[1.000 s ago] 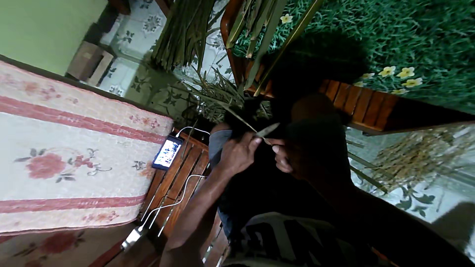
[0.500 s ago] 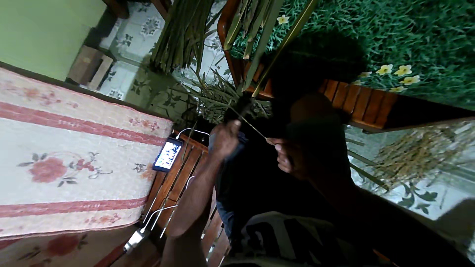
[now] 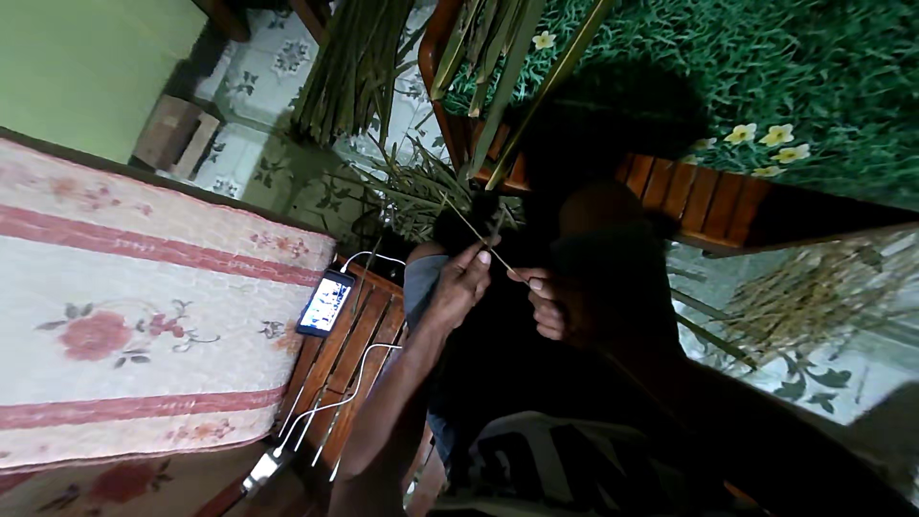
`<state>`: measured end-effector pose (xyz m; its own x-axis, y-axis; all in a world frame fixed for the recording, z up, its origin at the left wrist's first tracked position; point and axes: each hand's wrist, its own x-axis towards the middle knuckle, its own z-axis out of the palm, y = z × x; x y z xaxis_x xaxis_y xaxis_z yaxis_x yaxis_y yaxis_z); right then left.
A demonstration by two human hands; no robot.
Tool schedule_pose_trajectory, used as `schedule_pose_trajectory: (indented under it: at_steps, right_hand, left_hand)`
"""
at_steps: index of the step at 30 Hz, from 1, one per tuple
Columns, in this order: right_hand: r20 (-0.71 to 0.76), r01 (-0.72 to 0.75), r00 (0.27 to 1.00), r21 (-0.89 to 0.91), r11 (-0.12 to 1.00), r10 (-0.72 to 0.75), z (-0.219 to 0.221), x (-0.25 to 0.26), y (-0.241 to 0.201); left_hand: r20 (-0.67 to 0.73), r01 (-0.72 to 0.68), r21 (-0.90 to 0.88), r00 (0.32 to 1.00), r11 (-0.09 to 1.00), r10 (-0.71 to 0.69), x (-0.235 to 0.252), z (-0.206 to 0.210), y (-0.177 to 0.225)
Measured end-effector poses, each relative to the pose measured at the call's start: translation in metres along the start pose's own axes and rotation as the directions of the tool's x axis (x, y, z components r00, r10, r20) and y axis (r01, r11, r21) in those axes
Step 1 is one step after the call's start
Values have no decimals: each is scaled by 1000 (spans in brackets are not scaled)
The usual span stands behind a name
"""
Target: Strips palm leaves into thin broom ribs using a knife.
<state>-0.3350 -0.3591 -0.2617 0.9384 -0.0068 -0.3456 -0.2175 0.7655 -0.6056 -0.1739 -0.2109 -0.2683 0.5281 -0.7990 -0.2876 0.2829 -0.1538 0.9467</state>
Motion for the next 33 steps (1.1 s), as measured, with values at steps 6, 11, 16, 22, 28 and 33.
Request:
schedule_pose_trajectory:
  at_steps: [6,11,16,22,28,33]
  right_hand:
    - [-27,-20,999,-52,998,18,2,-6,-2]
    - [-24,-26,999,-82,996,24,2,-7,-2]
    - [-22,4,1000,-110,994,-6,-1,-5,-2]
    - [-97,22,995,-168,986,-39,0,-5,-1]
    - [-50,-20,999,-153,988,12,11,8,-6]
    - [-168,-40,986,-149,988,15,16,15,-8]
  left_hand:
    - [-168,0,-23,986,1000,-4,13,-25,2]
    - [-240,48,-78,969,996,-66,19,-40,6]
    - [-83,64,65,995,996,-59,10,-20,19]
    - [-265,37,-188,960,981,-88,18,-47,15]
    - [89,81,-448,995,891,-46,-1,-6,2]
    - [-150,-72,-539,989,839,-11,4,-21,7]
